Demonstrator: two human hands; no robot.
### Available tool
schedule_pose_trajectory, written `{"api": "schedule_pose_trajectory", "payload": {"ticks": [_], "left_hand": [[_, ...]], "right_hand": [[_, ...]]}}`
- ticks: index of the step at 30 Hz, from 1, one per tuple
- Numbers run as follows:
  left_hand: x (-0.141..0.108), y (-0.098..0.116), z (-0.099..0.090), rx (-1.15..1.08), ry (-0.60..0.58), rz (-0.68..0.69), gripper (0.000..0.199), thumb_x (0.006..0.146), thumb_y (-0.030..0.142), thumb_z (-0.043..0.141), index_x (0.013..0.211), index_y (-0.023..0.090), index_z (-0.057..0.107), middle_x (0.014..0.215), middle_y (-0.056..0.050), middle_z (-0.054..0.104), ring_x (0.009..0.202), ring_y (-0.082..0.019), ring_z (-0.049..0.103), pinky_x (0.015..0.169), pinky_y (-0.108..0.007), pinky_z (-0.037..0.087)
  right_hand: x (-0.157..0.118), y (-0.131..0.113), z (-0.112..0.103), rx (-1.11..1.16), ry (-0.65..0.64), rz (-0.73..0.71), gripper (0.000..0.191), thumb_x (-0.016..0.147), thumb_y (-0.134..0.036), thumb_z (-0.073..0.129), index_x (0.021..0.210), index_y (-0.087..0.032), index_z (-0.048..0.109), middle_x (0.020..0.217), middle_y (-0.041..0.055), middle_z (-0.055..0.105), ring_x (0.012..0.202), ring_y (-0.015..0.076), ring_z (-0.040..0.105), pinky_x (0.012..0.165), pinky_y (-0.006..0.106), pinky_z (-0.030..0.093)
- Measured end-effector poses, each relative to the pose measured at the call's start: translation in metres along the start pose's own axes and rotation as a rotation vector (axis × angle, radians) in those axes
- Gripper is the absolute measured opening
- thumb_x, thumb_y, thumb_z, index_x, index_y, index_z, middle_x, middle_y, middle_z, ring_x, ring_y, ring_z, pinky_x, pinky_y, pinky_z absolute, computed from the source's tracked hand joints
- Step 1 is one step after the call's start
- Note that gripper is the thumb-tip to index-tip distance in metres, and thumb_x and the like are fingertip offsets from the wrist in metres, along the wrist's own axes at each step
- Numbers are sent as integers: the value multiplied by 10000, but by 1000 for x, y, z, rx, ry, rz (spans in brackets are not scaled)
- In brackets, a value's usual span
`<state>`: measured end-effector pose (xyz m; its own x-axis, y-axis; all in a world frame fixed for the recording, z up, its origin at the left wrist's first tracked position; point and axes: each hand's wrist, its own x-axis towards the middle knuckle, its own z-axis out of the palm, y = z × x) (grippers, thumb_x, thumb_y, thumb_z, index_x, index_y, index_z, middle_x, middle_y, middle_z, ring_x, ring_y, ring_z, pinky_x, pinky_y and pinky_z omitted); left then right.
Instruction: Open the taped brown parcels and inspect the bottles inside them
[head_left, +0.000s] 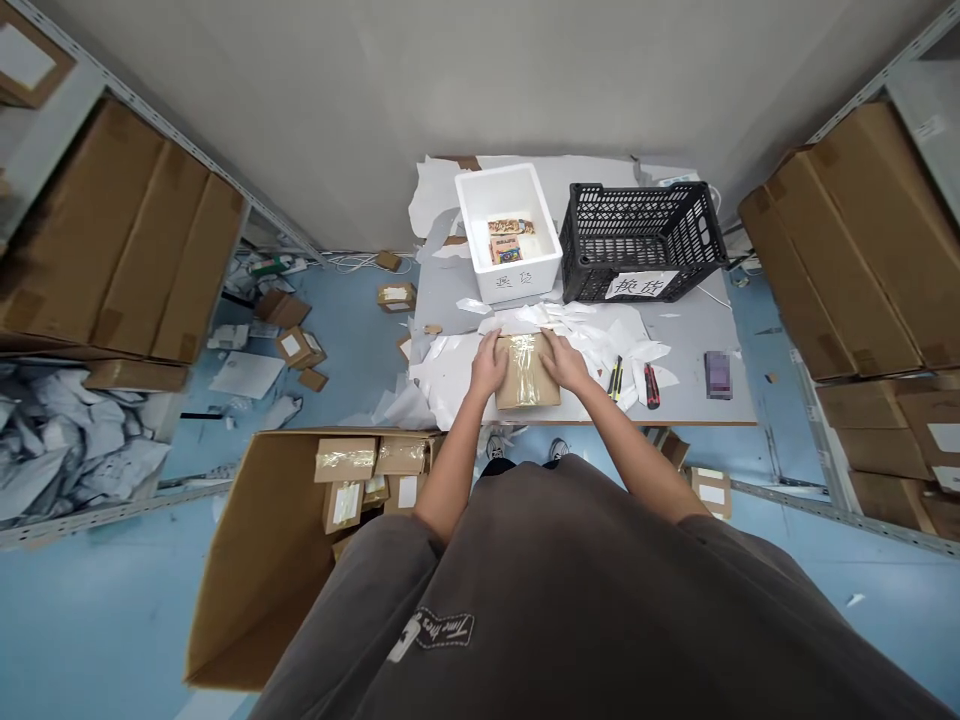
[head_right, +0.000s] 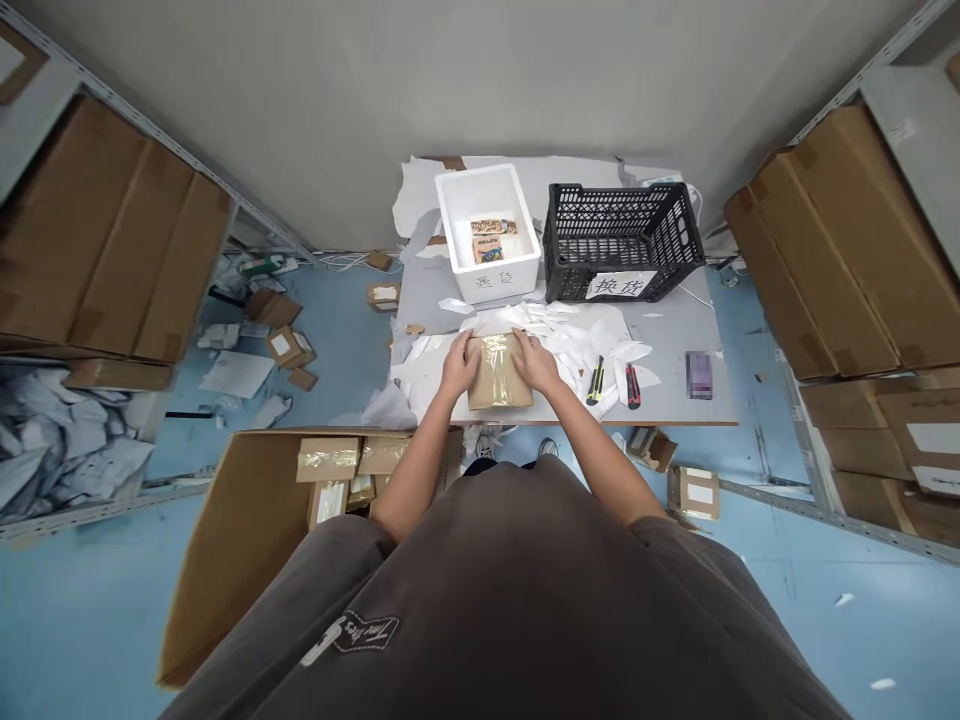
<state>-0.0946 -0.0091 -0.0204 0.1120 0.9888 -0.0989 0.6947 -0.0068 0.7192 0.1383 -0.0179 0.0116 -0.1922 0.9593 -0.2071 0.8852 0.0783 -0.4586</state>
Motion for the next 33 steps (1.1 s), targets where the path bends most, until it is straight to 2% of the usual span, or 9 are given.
{"api": "schedule_pose_trajectory", "payload": {"ticks": [6,9,12,14,17,21,27,30,33], "left_hand": [[20,10,16,12,-3,-91,691,1123,461,491,1762,245,337,1817,-148,329,1689,-337,311,1331,-536,380],[-6,-1,-1,24,-21,-4,789,1038,552,655,1732,268,410,1864,-123,197,1688,-378,301,1326,-537,385],[-40,-14,-9,27,-246,130,965,845,550,888,1689,304,489,1888,-85,59,1657,-423,356,1294,-520,441],[-56,-18,-2,22,-301,150,959,845,438,895,1698,324,471,1890,-77,-29,1629,-430,408,1248,-518,494],[-59,-16,15,1,-228,138,845,908,273,795,1691,305,480,1887,-95,-45,1614,-426,433,1243,-546,488],[-42,-11,16,-84,-164,168,756,926,277,765,1648,257,542,1887,-109,46,1648,-396,385,1294,-513,436],[6,-5,-6,-232,20,89,862,942,499,813,1699,289,457,1819,-108,339,1664,-356,360,1309,-487,417],[41,-6,8,-313,109,-47,951,971,498,778,1769,312,295,1790,-99,402,1644,-336,398,1317,-500,404],[62,-14,35,-358,58,-107,959,992,422,735,1791,284,225,1821,-95,341,1686,-319,319,1379,-492,285]], "right_hand": [[20,12,7,19,-53,76,624,1117,-412,416,1718,-247,438,1739,185,410,1359,393,655,1097,532,572],[2,30,6,60,5,-6,645,1080,-486,538,1685,-267,489,1821,159,265,1435,417,603,1094,554,582],[-22,44,13,105,-29,-151,778,942,-520,780,1647,-304,533,1843,131,199,1470,423,573,1104,552,584],[-34,47,25,128,-80,-200,864,859,-434,879,1641,-321,531,1839,131,193,1438,410,601,1092,542,595],[-39,40,46,166,-62,-167,886,850,-269,854,1659,-295,492,1817,173,208,1400,397,632,1085,550,596],[-31,26,44,165,6,-108,831,856,-197,771,1644,-243,509,1768,199,287,1428,413,603,1129,571,567],[14,22,-4,139,74,-79,777,952,-357,669,1693,-273,448,1656,159,476,1398,419,613,1119,591,566],[53,26,-5,152,79,-29,858,980,-401,616,1765,-252,304,1638,163,515,1431,437,582,1153,631,530],[80,32,14,196,44,28,927,979,-350,578,1804,-226,175,1696,177,468,1481,431,547,1196,641,494]]}}
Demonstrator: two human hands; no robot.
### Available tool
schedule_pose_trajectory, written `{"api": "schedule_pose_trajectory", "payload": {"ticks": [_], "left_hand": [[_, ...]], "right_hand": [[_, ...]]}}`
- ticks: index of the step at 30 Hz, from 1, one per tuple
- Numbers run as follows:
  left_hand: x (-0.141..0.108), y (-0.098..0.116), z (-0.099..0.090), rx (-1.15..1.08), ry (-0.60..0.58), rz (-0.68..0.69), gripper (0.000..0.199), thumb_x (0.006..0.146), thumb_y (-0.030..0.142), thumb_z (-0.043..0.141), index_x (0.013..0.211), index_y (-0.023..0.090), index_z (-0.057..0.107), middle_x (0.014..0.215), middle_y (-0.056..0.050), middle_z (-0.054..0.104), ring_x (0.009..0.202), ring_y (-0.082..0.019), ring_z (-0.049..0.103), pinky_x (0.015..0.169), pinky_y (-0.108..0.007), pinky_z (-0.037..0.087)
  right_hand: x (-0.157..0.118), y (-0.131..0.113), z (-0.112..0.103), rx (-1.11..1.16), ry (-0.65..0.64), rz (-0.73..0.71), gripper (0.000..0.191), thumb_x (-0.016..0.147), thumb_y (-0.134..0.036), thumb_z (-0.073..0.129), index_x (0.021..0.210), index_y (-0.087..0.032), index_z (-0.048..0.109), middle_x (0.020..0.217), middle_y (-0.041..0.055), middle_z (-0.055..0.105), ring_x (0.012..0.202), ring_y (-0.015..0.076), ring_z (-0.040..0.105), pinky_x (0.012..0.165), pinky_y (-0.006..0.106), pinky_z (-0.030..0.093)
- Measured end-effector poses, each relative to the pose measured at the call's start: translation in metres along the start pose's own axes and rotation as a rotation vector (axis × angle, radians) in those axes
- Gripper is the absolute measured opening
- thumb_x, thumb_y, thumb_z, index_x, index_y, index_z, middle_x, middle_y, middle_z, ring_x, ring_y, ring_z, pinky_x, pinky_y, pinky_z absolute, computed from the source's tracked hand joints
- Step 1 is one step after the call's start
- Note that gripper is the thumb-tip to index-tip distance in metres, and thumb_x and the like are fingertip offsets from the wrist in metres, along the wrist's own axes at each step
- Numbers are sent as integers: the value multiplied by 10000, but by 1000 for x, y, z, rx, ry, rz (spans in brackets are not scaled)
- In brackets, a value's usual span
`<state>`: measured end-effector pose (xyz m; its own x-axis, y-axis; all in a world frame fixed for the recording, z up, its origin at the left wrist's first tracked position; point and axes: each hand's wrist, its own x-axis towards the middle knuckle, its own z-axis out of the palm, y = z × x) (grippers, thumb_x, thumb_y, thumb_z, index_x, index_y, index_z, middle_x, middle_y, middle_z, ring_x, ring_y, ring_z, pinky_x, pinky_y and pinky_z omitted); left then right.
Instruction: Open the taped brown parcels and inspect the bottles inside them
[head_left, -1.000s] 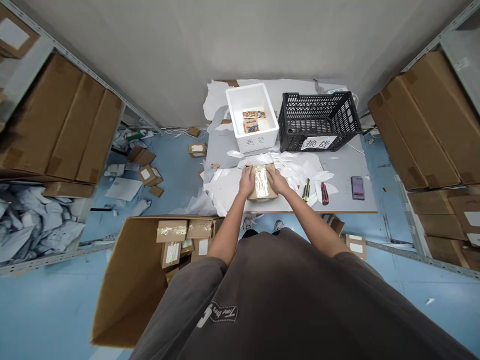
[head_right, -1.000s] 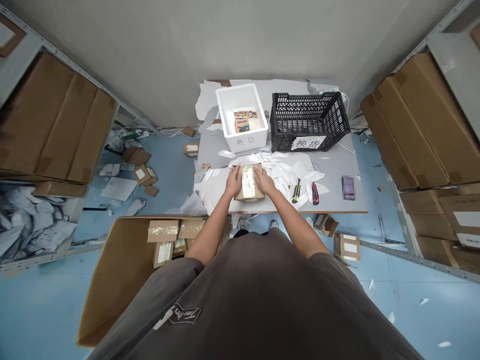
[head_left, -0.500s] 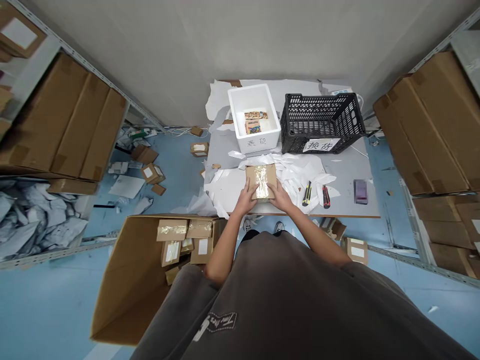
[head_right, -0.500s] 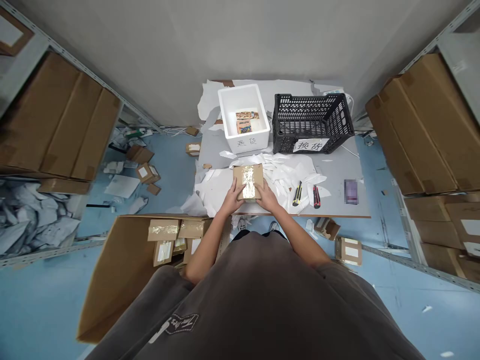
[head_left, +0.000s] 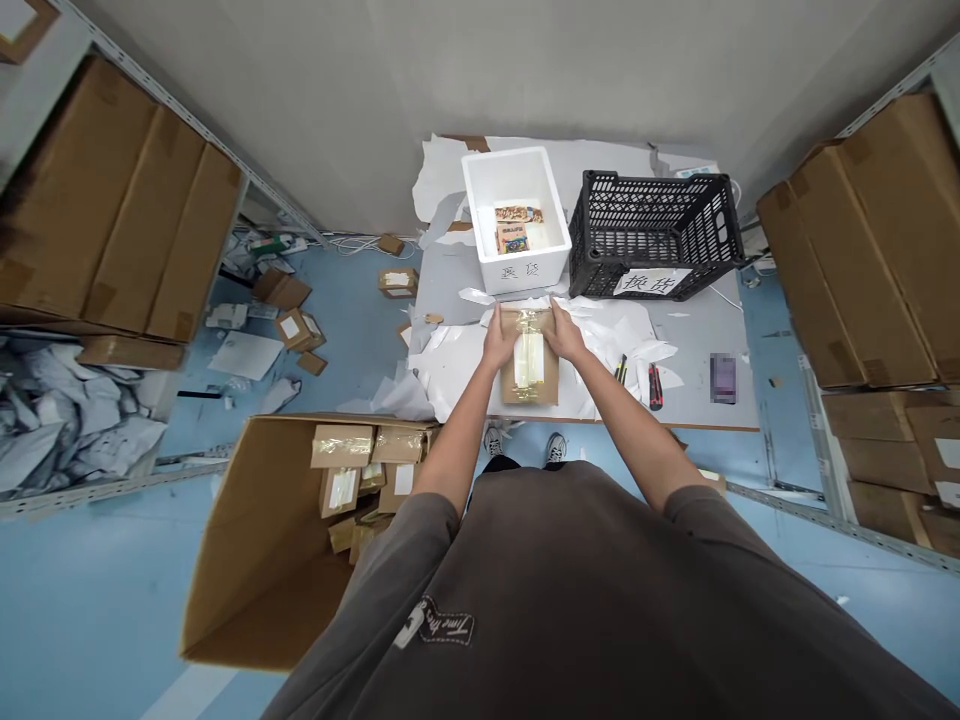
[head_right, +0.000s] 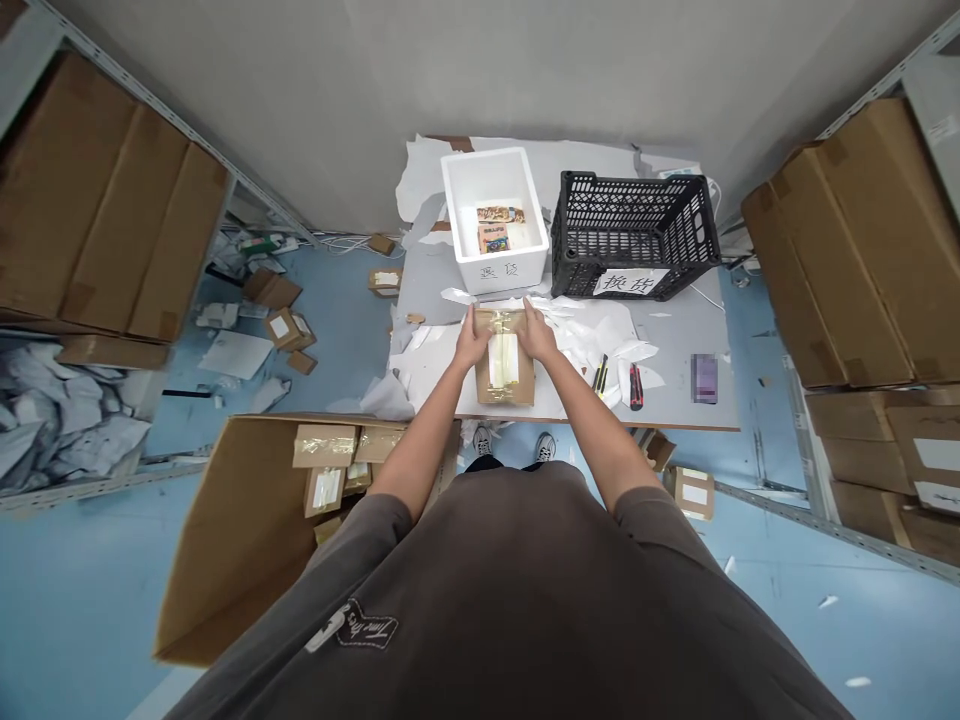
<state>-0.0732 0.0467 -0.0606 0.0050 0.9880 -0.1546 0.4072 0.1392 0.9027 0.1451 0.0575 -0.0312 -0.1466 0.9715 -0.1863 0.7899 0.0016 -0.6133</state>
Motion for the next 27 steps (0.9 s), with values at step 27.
{"api": "schedule_pose_trajectory", "payload": {"ticks": [27], "left_hand": [[-61,26,-6,276,97,20,673,1081,468,556,1719,294,436,1550,-90,679,1368,-370,648,1225,-510,472]], "right_hand": [[-58,-17,-18,-176,20,-20,762,1061,-367,486,1785,-274,268,1483,191,599,1121,396,712,1007,554,607]]}}
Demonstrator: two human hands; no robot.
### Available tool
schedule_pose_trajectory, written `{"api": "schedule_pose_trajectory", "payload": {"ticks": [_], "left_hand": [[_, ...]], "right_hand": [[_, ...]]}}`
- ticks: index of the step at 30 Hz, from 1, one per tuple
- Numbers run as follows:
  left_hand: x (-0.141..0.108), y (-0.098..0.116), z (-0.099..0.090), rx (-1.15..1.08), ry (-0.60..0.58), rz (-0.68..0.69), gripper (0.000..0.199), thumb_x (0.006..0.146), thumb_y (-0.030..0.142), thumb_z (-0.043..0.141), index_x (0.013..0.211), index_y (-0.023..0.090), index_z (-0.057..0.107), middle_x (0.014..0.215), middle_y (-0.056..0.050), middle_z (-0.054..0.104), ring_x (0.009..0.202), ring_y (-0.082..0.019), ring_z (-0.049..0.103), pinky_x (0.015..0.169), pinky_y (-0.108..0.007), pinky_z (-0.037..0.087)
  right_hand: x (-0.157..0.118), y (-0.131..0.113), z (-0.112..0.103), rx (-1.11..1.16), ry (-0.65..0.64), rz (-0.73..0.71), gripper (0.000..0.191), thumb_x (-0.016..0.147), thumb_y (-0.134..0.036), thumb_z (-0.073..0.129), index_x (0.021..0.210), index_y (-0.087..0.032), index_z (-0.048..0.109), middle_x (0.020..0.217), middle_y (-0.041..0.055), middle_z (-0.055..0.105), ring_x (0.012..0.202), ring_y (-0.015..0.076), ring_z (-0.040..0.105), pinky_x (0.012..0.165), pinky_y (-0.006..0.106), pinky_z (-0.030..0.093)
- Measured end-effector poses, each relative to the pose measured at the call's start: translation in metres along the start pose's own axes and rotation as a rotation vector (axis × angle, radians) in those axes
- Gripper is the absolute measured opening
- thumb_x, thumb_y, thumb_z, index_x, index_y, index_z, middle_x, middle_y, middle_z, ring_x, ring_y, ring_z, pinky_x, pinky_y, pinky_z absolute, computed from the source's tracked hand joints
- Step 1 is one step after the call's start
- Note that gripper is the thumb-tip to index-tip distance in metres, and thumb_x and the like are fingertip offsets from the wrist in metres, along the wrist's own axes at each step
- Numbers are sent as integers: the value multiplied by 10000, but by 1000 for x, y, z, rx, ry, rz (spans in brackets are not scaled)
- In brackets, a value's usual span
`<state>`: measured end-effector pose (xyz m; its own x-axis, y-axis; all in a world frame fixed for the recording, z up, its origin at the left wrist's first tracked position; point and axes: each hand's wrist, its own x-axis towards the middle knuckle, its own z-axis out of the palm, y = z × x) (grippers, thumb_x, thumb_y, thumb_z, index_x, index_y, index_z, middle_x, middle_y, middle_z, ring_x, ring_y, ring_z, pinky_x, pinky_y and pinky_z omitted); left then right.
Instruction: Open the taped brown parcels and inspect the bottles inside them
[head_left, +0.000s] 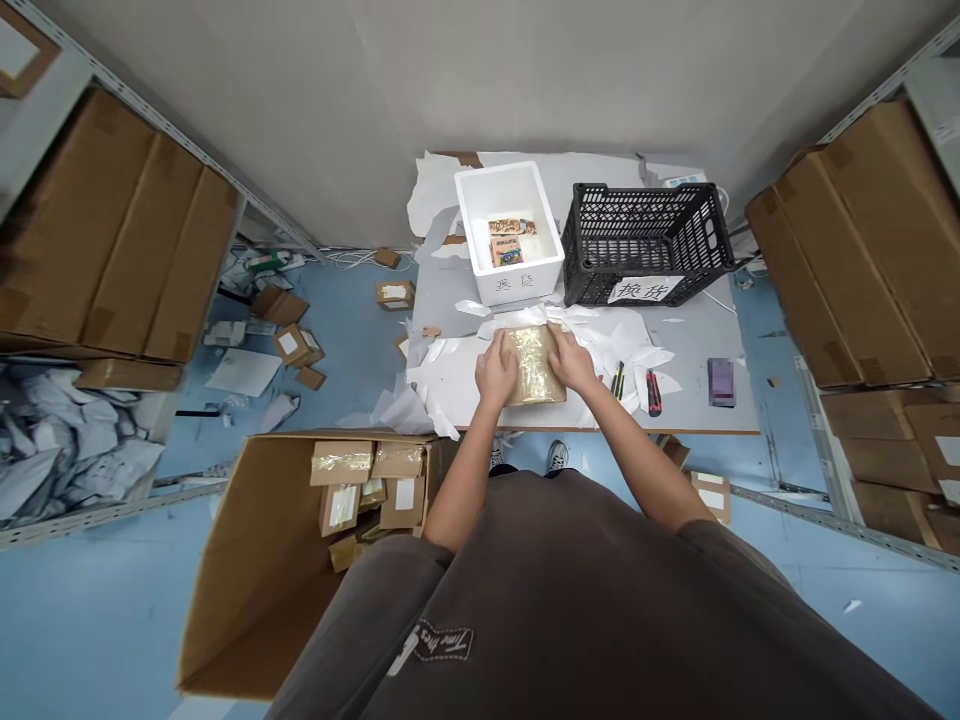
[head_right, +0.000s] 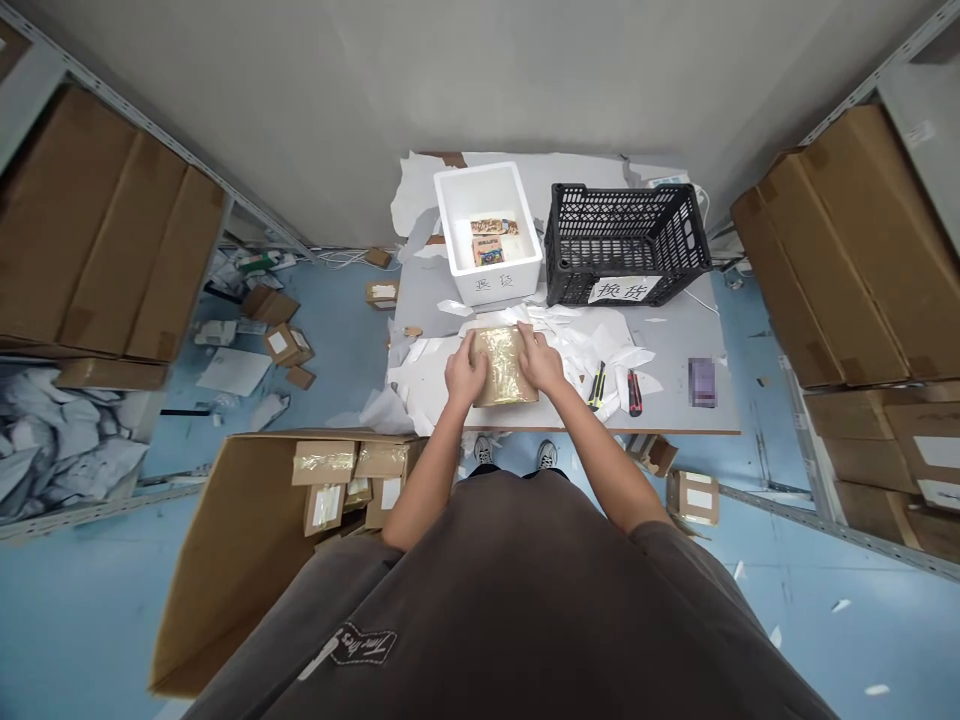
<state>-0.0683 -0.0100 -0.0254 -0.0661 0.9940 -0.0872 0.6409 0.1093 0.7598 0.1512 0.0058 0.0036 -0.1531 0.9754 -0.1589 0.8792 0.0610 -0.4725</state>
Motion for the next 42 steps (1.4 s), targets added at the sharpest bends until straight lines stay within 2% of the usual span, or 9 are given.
{"api": "schedule_pose_trajectory", "payload": {"ticks": [7,13,16,20,26,29,33,36,42], "left_hand": [[33,-8,1,-72,-158,-26,696,1048,524,602,1684,264,492,1705,-116,528,1599,-359,450,1330,-540,349],[-24,-32,-27,-55,-265,81,930,921,592,797,1726,325,415,1828,-114,299,1679,-360,317,1307,-506,406],[-54,-31,-13,-37,-345,109,951,873,434,868,1715,302,447,1843,-120,247,1702,-386,253,1312,-501,404],[-63,-23,4,-12,-223,88,755,964,296,720,1687,319,501,1771,-101,412,1658,-370,356,1332,-534,378],[-30,-15,-22,-94,-70,32,766,979,453,734,1694,347,482,1631,-64,613,1474,-346,603,1241,-485,499],[-3,-12,-13,-127,6,-101,807,1025,440,659,1759,354,335,1672,-48,580,1491,-342,596,1259,-505,477],[15,-20,13,-104,-185,-109,857,924,295,749,1714,215,427,1828,-125,316,1690,-354,307,1355,-497,348],[8,-35,21,-16,-383,-130,860,852,264,814,1650,161,513,1867,-191,113,1662,-436,340,1327,-553,381],[-1,-47,0,106,-344,27,936,793,380,911,1636,247,528,1878,-150,83,1702,-505,155,1348,-668,283]], "right_hand": [[23,7,15,81,-18,100,615,1080,-379,449,1683,-264,475,1595,185,542,1202,384,719,1044,569,608],[-33,31,9,109,-40,-33,735,1004,-530,618,1683,-288,474,1784,153,334,1349,411,657,1058,567,605],[-63,29,31,168,-135,-82,855,924,-411,704,1719,-296,412,1749,165,365,1391,408,631,1063,555,610],[-77,15,53,182,-76,-16,908,923,-220,558,1781,-291,269,1606,175,499,1319,379,670,1038,552,627],[-44,-5,18,91,15,-43,868,1044,-352,475,1821,-257,101,1576,180,557,1326,409,649,1067,572,607],[-16,-14,16,61,12,-24,920,1045,-354,481,1823,-249,0,1700,177,455,1425,428,587,1111,595,579],[6,-11,42,68,-135,48,902,999,-270,542,1809,-206,151,1808,185,284,1543,378,507,1200,546,521],[4,1,57,89,-180,68,851,963,-235,590,1764,-192,306,1830,188,240,1614,365,420,1253,548,463],[-14,16,37,20,-46,-53,769,966,-299,657,1698,-193,448,1842,196,198,1694,431,212,1319,675,307]]}}
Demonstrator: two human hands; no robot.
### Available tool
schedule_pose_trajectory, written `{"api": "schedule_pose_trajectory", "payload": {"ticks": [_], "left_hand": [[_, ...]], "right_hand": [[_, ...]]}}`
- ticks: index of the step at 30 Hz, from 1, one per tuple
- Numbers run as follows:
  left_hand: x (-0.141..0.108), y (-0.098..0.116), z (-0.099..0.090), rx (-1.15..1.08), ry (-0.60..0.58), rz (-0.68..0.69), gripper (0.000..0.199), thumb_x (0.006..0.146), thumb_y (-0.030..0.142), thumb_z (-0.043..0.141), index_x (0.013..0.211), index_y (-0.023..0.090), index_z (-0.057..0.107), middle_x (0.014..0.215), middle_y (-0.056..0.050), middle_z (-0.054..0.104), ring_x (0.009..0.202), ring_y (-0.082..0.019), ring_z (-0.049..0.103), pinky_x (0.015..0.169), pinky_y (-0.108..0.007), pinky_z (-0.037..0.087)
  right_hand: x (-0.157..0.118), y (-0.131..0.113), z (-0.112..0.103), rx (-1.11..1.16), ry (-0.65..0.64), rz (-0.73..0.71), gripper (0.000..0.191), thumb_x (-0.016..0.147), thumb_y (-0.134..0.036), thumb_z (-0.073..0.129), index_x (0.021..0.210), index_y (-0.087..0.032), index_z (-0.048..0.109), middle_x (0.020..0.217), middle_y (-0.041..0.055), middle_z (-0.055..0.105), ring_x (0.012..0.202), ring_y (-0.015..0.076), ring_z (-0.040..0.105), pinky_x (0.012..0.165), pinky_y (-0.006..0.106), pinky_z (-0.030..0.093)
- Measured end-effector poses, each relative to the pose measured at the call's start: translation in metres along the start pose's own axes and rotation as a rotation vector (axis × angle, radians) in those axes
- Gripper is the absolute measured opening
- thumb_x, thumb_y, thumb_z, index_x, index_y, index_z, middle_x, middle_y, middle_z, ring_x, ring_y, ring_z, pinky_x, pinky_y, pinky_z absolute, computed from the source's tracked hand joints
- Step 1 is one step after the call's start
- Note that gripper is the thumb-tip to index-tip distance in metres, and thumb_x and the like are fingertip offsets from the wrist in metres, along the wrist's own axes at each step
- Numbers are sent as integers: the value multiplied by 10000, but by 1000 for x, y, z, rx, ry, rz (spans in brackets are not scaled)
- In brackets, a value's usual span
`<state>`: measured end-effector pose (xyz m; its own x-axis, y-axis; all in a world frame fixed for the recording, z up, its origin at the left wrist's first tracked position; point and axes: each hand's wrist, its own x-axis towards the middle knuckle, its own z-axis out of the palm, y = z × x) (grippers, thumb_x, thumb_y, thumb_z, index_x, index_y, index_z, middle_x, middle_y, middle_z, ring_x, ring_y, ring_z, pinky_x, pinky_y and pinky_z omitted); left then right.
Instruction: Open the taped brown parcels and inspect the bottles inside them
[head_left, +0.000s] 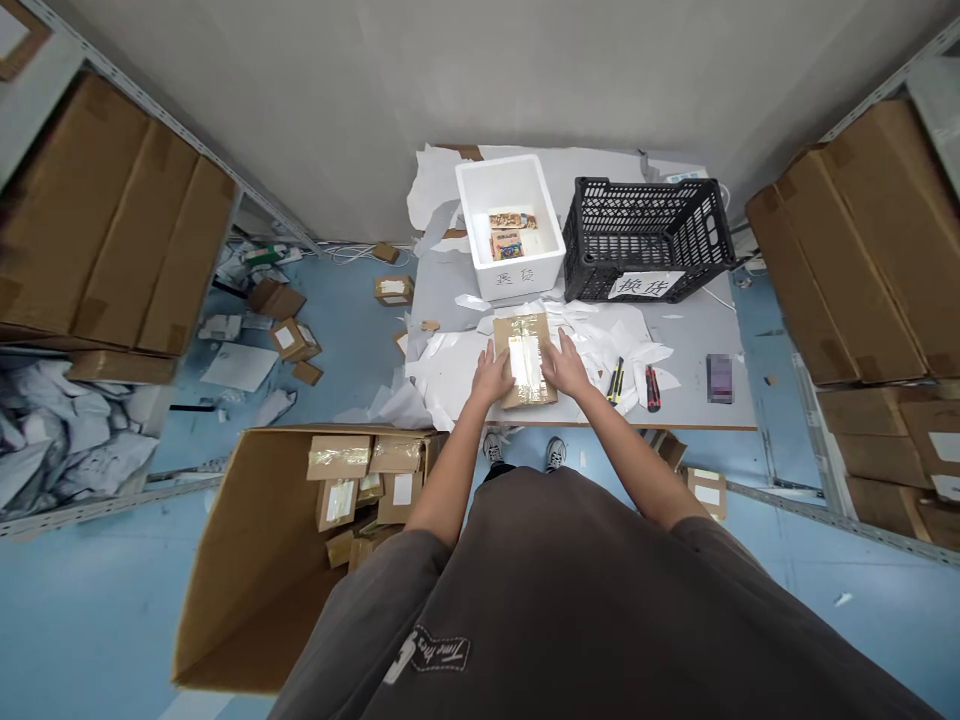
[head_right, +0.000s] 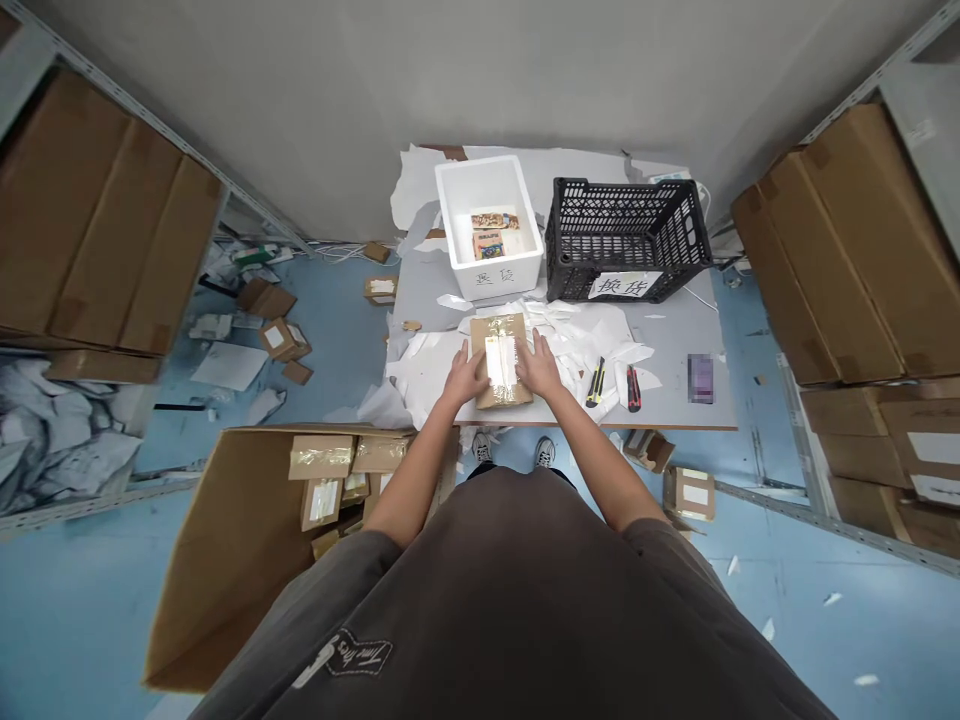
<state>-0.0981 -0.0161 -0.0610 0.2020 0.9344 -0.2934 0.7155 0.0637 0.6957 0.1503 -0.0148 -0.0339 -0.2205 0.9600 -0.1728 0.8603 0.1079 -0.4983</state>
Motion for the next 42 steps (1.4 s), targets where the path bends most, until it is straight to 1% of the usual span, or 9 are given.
{"api": "schedule_pose_trajectory", "payload": {"ticks": [5,12,17,20,24,29,33,39,42], "left_hand": [[16,17,-29,228,-137,42,1182,663,367,1016,1698,291,449,1876,-126,125,1708,-520,74,1347,-663,285],[37,23,-37,534,-353,-17,1417,596,677,1004,1764,322,284,1881,-130,97,1690,-549,126,1290,-705,354],[36,26,-30,627,-331,-95,1514,600,780,956,1799,310,161,1887,-93,83,1679,-529,184,1299,-656,384],[34,30,-20,646,-285,-161,1553,579,815,947,1802,322,128,1890,-77,69,1652,-532,240,1283,-651,418],[34,33,-7,656,-247,-223,1610,550,825,957,1805,325,83,1891,-74,61,1634,-547,247,1263,-664,435],[27,36,0,661,-235,-305,1633,565,807,956,1803,356,-8,1895,-42,7,1626,-547,256,1244,-653,452],[15,41,3,640,-209,-382,1649,558,800,957,1800,369,-39,1895,-30,-15,1614,-557,266,1230,-661,460],[7,45,10,602,-175,-413,1584,606,841,908,1801,372,-20,1895,-22,-8,1614,-535,283,1229,-634,468],[3,48,11,589,-157,-389,1521,644,852,882,1805,358,32,1895,-36,32,1616,-533,277,1250,-636,442]], "right_hand": [[-16,24,-33,-66,72,11,774,984,-326,671,1716,-242,431,1863,137,147,1710,440,133,1311,698,300],[-75,122,-50,-47,160,209,759,976,-382,671,1685,-214,463,1849,162,185,1683,500,156,1276,774,291],[-101,188,-29,41,149,332,773,977,-420,657,1687,-198,448,1829,177,226,1667,494,180,1305,776,232],[-94,219,-6,83,71,406,711,983,-378,632,1639,-140,499,1764,229,336,1619,484,282,1309,723,274],[-71,248,27,103,-27,489,632,992,-329,597,1571,-83,540,1575,271,535,1472,456,470,1238,639,415],[-46,260,60,79,-50,684,569,984,-325,626,1491,-89,523,1429,253,626,1296,387,608,1091,498,539],[-32,256,63,11,-65,772,463,963,-279,657,1369,-78,566,1308,239,679,1230,360,638,1024,433,551],[-19,241,28,-67,43,786,392,940,-202,578,1313,-82,591,1361,256,639,1130,340,685,980,420,541],[-12,225,-1,-24,144,757,367,953,-218,549,1297,-98,594,1256,220,698,1122,333,699,984,415,547]]}}
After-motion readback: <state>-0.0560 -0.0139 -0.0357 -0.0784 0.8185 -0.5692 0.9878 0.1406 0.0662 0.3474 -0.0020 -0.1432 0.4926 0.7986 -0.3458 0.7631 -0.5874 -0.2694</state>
